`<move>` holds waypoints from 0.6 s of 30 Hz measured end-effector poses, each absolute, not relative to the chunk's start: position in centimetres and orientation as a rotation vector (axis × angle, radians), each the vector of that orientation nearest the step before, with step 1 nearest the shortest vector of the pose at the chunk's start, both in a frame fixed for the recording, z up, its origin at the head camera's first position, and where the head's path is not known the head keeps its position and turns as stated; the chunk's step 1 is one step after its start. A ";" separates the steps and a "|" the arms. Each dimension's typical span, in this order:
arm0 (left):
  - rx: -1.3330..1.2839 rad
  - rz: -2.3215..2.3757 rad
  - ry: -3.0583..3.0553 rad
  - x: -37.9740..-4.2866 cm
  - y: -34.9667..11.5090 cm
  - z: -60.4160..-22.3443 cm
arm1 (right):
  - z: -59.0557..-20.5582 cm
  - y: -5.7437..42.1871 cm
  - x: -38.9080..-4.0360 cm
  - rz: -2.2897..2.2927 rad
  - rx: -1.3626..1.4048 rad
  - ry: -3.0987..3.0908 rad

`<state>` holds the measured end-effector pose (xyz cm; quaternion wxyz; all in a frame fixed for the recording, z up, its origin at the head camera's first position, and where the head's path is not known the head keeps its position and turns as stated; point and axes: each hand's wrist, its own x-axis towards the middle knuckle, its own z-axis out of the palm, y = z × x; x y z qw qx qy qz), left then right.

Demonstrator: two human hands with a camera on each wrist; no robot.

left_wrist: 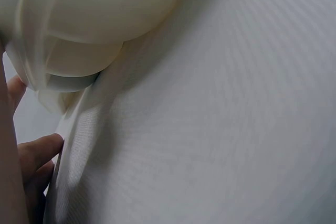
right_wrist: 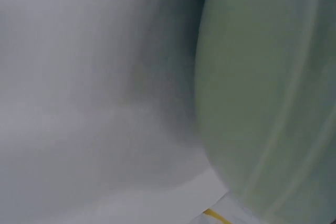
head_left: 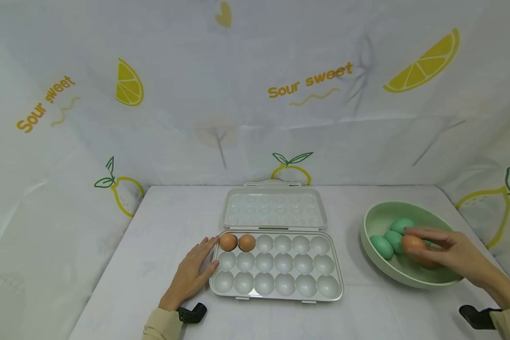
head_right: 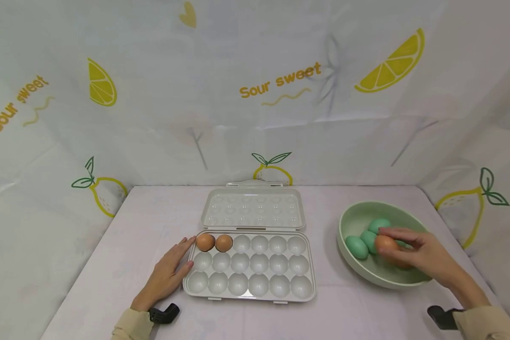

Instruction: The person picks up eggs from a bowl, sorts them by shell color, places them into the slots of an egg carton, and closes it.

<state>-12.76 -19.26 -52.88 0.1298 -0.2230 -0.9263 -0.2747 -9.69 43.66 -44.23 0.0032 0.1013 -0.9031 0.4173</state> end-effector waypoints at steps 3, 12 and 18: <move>-0.649 -0.805 -2.691 -12.8 -19.3 -52.9 | -44.0 43.1 -9.8 1.293 0.292 -2.794; -0.644 -0.814 -2.706 -12.8 -19.2 -52.9 | -42.6 39.9 -10.5 1.511 0.130 -2.703; -0.640 -0.805 -2.709 -12.7 -19.3 -52.8 | -42.1 37.6 -10.8 1.739 0.098 -2.492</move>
